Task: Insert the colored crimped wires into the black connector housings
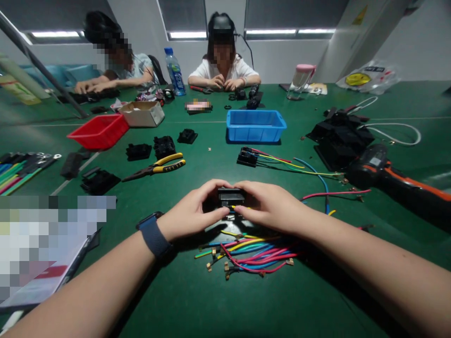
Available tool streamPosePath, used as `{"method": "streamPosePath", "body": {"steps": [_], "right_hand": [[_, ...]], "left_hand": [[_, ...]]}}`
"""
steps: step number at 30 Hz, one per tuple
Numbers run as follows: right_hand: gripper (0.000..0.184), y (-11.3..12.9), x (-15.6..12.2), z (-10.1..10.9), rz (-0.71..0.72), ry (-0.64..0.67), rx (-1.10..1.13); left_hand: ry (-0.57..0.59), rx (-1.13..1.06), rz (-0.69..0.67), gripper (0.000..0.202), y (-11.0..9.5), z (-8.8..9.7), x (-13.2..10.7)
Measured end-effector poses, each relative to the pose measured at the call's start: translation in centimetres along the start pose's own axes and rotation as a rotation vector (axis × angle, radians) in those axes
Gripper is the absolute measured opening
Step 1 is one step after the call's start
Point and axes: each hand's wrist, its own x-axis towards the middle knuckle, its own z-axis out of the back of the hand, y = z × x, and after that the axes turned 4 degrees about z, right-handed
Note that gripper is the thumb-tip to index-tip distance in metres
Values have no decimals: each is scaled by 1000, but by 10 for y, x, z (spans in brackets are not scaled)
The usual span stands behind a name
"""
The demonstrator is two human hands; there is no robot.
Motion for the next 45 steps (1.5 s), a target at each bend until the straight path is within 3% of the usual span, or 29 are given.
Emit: {"method": "streamPosePath", "body": {"steps": [11, 23, 31, 41, 45], "right_hand": [[37, 1, -1, -2, -78, -31, 58], [31, -2, 0, -1, -138, 8, 357], [41, -7, -1, 5, -124, 142, 443], [33, -3, 0, 0, -238, 93, 510], [31, -2, 1, -1, -258, 76, 525]], "left_hand": [[-55, 292, -33, 39, -5, 5, 1], [-19, -83, 143, 41, -3, 0, 4], [-8, -171, 174, 41, -4, -2, 4], [21, -185, 176, 37, -3, -2, 4], [70, -152, 177, 44, -3, -1, 3]]}}
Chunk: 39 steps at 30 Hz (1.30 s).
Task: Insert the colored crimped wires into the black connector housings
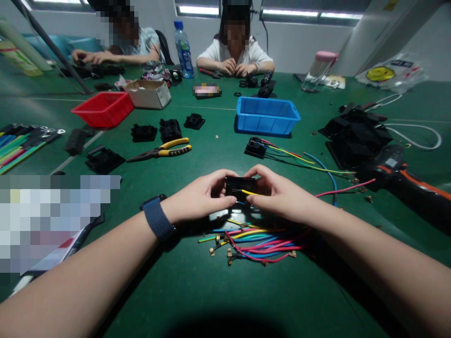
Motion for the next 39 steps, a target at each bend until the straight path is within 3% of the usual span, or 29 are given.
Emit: {"method": "streamPosePath", "body": {"steps": [14, 26, 34, 39], "right_hand": [[39, 1, -1, 2, 29, 33, -109], [36, 4, -1, -3, 13, -8, -154], [39, 2, -1, 1, 64, 27, -128], [31, 2, 0, 7, 55, 62, -91]], "left_hand": [[-22, 76, -3, 47, 0, 4, 1], [-6, -65, -29, 40, 3, -1, 1], [-73, -48, -11, 36, 1, -2, 4], [-116, 35, -28, 35, -1, -2, 2]]}}
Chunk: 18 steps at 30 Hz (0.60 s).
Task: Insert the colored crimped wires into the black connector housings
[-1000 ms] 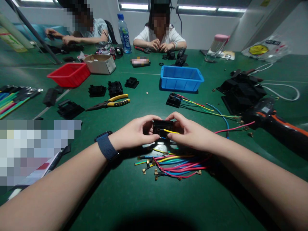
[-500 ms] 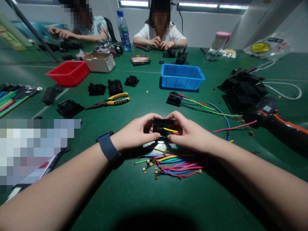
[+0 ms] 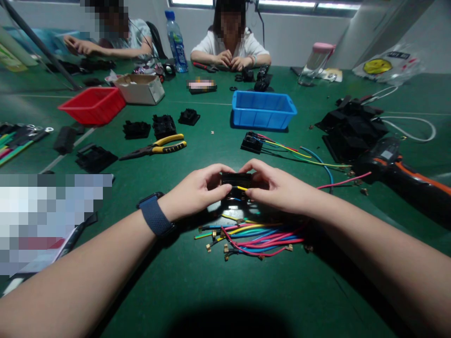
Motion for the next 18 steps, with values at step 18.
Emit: {"method": "streamPosePath", "body": {"steps": [18], "right_hand": [[29, 8, 0, -3, -20, -59, -89]], "left_hand": [[12, -34, 16, 36, -1, -1, -3]]}}
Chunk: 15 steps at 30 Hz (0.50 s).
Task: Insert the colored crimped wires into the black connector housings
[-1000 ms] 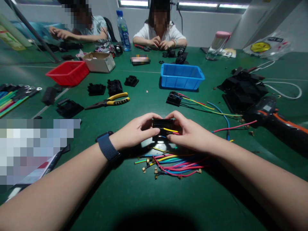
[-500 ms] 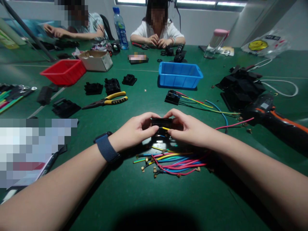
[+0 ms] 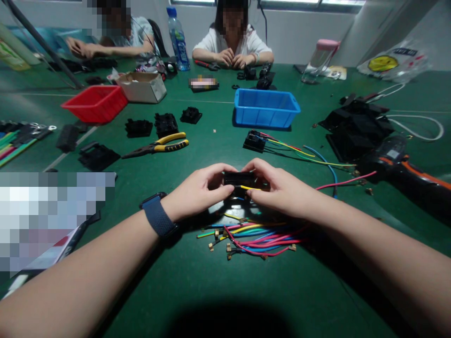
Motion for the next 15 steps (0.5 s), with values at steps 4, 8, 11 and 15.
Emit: {"method": "streamPosePath", "body": {"steps": [4, 8, 11, 15], "right_hand": [[31, 3, -1, 0, -10, -12, -63], [32, 5, -2, 0, -13, -31, -134], [34, 6, -2, 0, 9, -40, -170], [36, 6, -3, 0, 0, -26, -177]], "left_hand": [[39, -52, 1, 36, 0, 0, 0], [36, -50, -5, 36, -2, 0, 0], [27, -32, 0, 35, -3, 0, -1], [30, -35, -9, 36, -4, 0, -1]]}}
